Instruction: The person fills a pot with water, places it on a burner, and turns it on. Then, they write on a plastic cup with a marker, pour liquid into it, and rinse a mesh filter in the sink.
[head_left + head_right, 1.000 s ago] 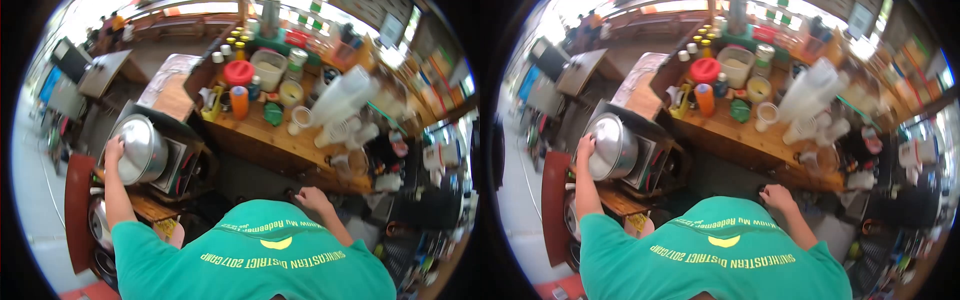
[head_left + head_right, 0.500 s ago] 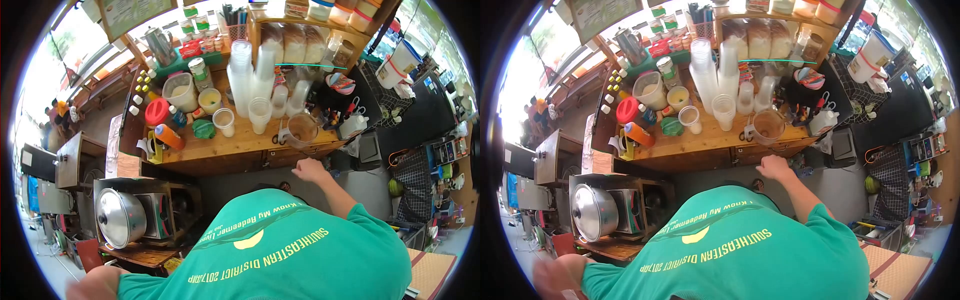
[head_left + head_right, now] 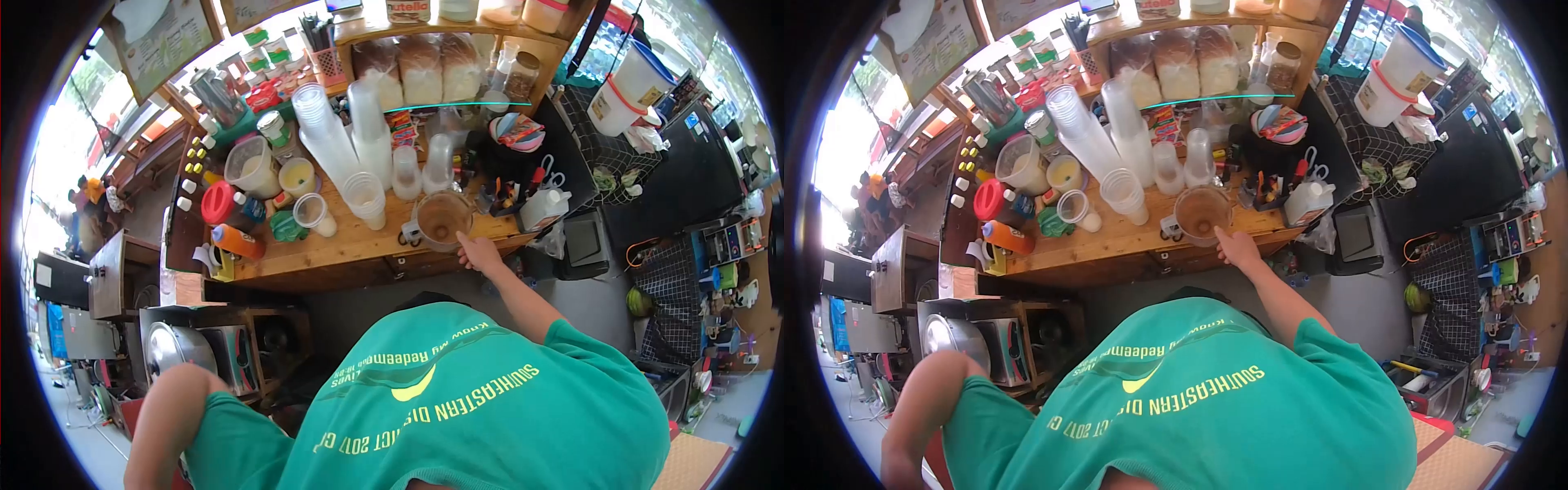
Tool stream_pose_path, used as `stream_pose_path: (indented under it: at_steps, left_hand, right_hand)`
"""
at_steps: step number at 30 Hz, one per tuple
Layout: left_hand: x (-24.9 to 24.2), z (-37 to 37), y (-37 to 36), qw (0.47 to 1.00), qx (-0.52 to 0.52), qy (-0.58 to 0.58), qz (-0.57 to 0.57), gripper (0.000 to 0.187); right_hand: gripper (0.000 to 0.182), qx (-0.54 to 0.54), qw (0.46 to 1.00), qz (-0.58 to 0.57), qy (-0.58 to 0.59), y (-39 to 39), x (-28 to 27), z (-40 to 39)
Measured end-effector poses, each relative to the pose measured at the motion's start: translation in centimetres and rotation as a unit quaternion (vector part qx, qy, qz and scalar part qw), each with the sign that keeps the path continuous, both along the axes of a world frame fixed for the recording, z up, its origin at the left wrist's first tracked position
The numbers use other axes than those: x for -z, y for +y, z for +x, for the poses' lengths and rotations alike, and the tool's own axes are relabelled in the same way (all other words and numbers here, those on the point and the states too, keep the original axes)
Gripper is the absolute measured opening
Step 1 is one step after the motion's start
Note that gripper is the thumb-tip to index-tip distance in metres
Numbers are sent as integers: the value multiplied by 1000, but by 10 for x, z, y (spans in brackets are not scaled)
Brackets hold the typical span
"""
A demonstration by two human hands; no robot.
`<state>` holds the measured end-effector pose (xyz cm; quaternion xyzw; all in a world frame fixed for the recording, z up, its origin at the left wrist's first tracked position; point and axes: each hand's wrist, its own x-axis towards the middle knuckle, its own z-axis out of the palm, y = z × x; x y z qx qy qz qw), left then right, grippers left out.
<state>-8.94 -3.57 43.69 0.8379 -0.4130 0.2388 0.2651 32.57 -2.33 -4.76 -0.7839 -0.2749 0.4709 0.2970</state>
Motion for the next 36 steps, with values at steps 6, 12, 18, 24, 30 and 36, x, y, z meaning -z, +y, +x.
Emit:
stream_pose_path:
  at_steps: [6, 12, 18, 24, 30, 36]
  left_hand:
    - [113, 94, 63, 946, -251, 61, -198, 7]
    - [316, 137, 106, 689, -490, 466, -260, 17]
    - [418, 98, 96, 679, -350, 641, -67, 18]
    - [482, 70, 122, 679, -223, 694, 89, 20]
    - [522, 59, 174, 673, -217, 689, 160, 21]
    - [559, 53, 188, 674, -294, 661, 149, 21]
  right_hand:
    - [45, 3, 1000, 2, 30, 8, 21, 22]
    - [44, 24, 996, 87, -28, -83, -3, 37]
    - [47, 231, 972, 14, -40, -232, 77, -12]
    - [48, 513, 849, -116, 45, -349, 154, -159]
    - [41, 767, 599, -53, 223, -407, 223, -318]
    - [30, 880, 360, 57, 306, -456, 305, -421]
